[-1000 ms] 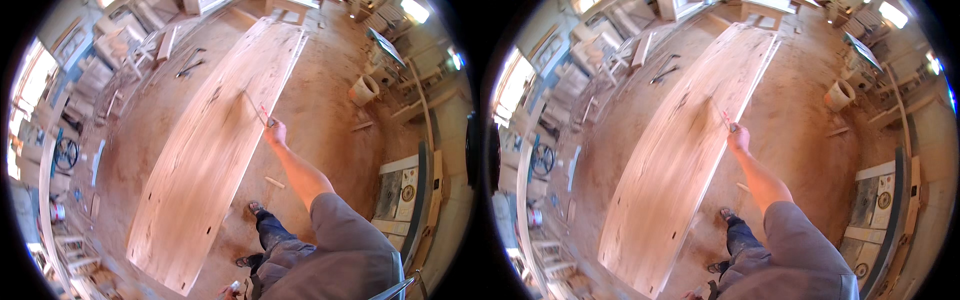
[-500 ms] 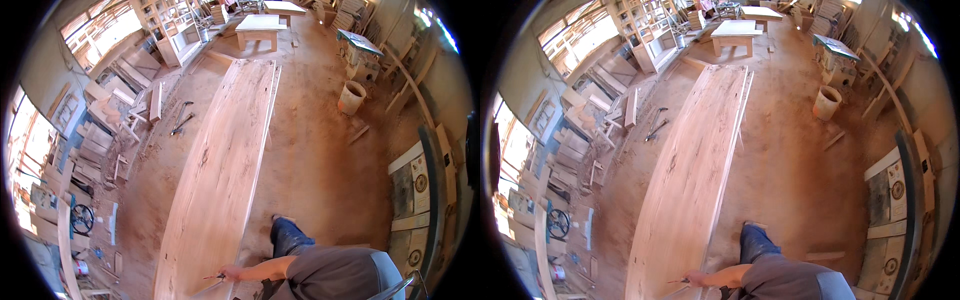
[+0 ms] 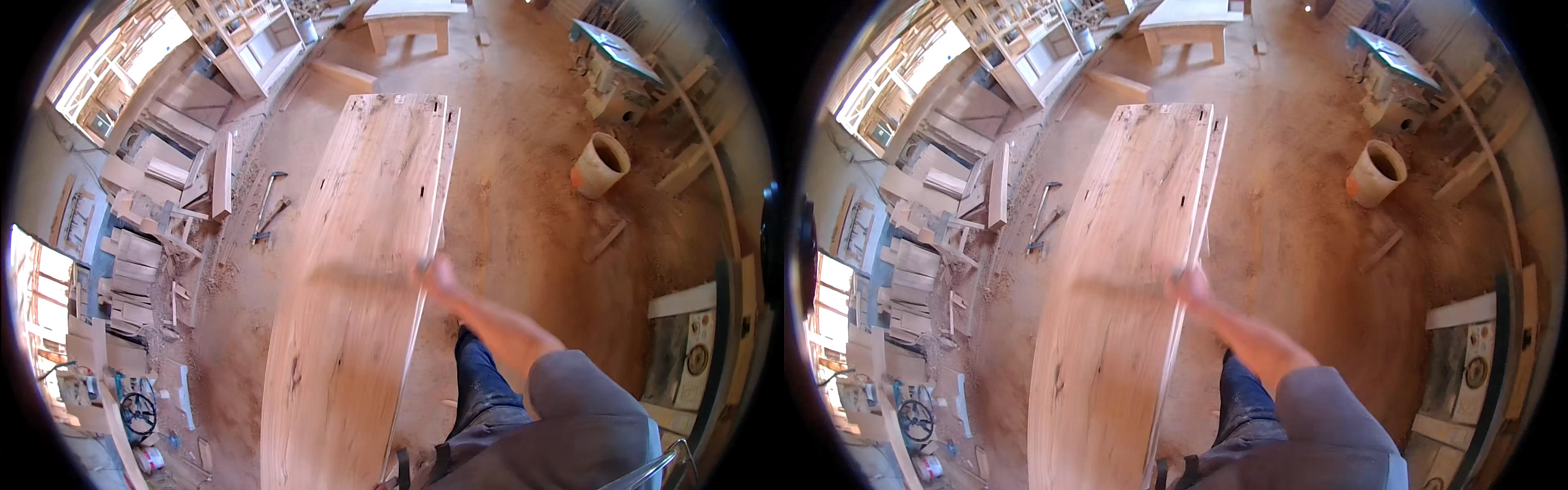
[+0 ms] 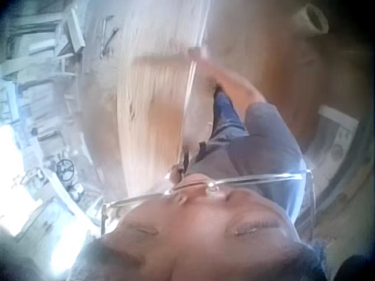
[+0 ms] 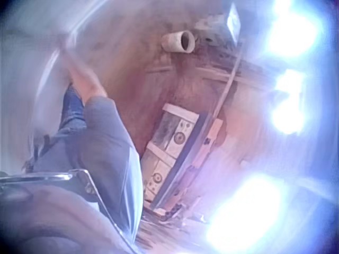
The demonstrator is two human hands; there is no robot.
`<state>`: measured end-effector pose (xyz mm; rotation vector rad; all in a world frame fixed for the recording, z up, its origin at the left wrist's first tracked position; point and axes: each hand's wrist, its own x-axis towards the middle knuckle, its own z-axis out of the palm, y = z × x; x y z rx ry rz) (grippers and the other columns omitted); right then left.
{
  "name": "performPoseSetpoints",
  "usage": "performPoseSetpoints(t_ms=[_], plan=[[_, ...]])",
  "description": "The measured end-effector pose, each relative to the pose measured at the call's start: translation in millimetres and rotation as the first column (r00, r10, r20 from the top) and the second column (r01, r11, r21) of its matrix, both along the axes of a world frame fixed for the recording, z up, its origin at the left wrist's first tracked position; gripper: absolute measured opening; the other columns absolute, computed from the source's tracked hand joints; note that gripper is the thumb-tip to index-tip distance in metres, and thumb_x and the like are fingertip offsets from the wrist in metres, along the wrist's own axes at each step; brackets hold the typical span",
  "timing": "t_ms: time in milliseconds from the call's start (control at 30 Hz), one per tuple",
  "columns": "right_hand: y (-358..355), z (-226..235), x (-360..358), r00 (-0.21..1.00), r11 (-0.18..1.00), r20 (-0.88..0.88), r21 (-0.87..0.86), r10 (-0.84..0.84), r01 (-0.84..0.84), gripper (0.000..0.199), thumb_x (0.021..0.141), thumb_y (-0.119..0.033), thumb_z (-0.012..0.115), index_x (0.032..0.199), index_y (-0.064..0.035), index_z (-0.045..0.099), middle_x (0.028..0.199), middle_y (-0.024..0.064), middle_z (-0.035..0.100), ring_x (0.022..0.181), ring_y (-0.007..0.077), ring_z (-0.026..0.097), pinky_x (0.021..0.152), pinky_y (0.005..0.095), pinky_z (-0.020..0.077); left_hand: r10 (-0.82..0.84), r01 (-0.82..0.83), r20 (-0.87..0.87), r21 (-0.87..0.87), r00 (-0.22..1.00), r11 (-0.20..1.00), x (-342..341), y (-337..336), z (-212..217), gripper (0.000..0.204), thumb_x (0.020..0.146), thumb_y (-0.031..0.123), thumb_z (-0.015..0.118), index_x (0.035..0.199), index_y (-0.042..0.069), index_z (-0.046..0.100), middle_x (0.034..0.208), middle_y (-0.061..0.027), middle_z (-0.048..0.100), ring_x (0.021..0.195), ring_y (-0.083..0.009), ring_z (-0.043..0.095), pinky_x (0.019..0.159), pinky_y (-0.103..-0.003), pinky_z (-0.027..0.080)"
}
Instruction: The person shapes a wood strip on a shaper machine, then marks a large wooden board using a square and pencil, and fits a jointed wood piece into a mortise, tapping it with a hammer and marking the fit.
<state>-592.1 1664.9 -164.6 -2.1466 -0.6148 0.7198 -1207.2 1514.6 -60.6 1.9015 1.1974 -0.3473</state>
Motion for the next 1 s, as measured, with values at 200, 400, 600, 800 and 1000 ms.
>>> performPoseSetpoints(t_ms=[200,400,600,800,1000], plan=[[34.9,29.9,378.4,0.647,0.823,0.512,0.289,-0.565,0.489,0.024,0.086,-0.022,0.067,0.077,-0.0001,0.07,0.076,0.0247,0.067,0.071,0.042,0.068,0.059,0.0469,0.0514,0.382,-0.372,0.098,-0.102,0.919,0.923,163.7,40.7,-9.3,0.036,0.096,0.02,0.06,0.13,0.011,0.064,0.092,-0.0074,0.071,0.069,-0.0151,0.061,0.058,-0.031,0.049],[112.7,37.3,257.9,0.865,0.868,-0.373,0.233,-0.337,0.439,0.016,0.092,-0.018,0.068,0.083,-0.0055,0.072,0.068,-0.0006,0.062,0.061,0.0112,0.055,0.054,0.0339,0.0462,-0.134,0.117,0.045,0.274,0.99,0.955,270.9,87.5,40.9,0.029,0.097,0.017,0.057,0.123,0.009,0.068,0.085,-0.0099,0.068,0.067,-0.0144,0.06,0.057,-0.031,0.049],[93.4,-14.9,-26.0,0.845,0.826,-0.285,0.49,0.453,-0.278,0.023,0.081,-0.015,0.07,0.103,-0.0077,0.074,0.087,0.0174,0.073,0.079,0.0286,0.071,0.071,0.0433,0.0554,0.445,-0.439,0.215,-0.078,0.869,0.895,336.1,155.4,4.2,0.026,0.095,0.013,0.06,0.118,0.002,0.067,0.085,-0.0129,0.068,0.068,-0.0193,0.061,0.058,-0.033,0.05],[141.2,4.9,73.9,0.829,0.871,-0.266,0.14,0.492,-0.472,0.027,0.081,-0.03,0.067,0.092,-0.0056,0.073,0.078,0.0209,0.069,0.066,0.0315,0.069,0.062,0.0478,0.0532,0.613,-0.609,0.22,-0.096,0.759,0.787,373.6,181.8,4.0,0.026,0.094,0.013,0.062,0.116,0.0,0.065,0.087,-0.0147,0.067,0.073,-0.0218,0.062,0.06,-0.034,0.051],[150.0,-52.5,470.4,0.919,0.879,-0.17,0.272,-0.356,0.391,0.021,0.092,-0.021,0.064,0.087,-0.0015,0.071,0.067,0.0084,0.062,0.065,0.0174,0.059,0.055,0.0381,0.0485,0.637,-0.649,0.249,-0.042,0.729,0.759,460.7,172.1,9.3,0.026,0.093,0.013,0.063,0.114,-0.002,0.063,0.089,-0.0164,0.066,0.077,-0.0243,0.063,0.062,-0.035,0.052]])
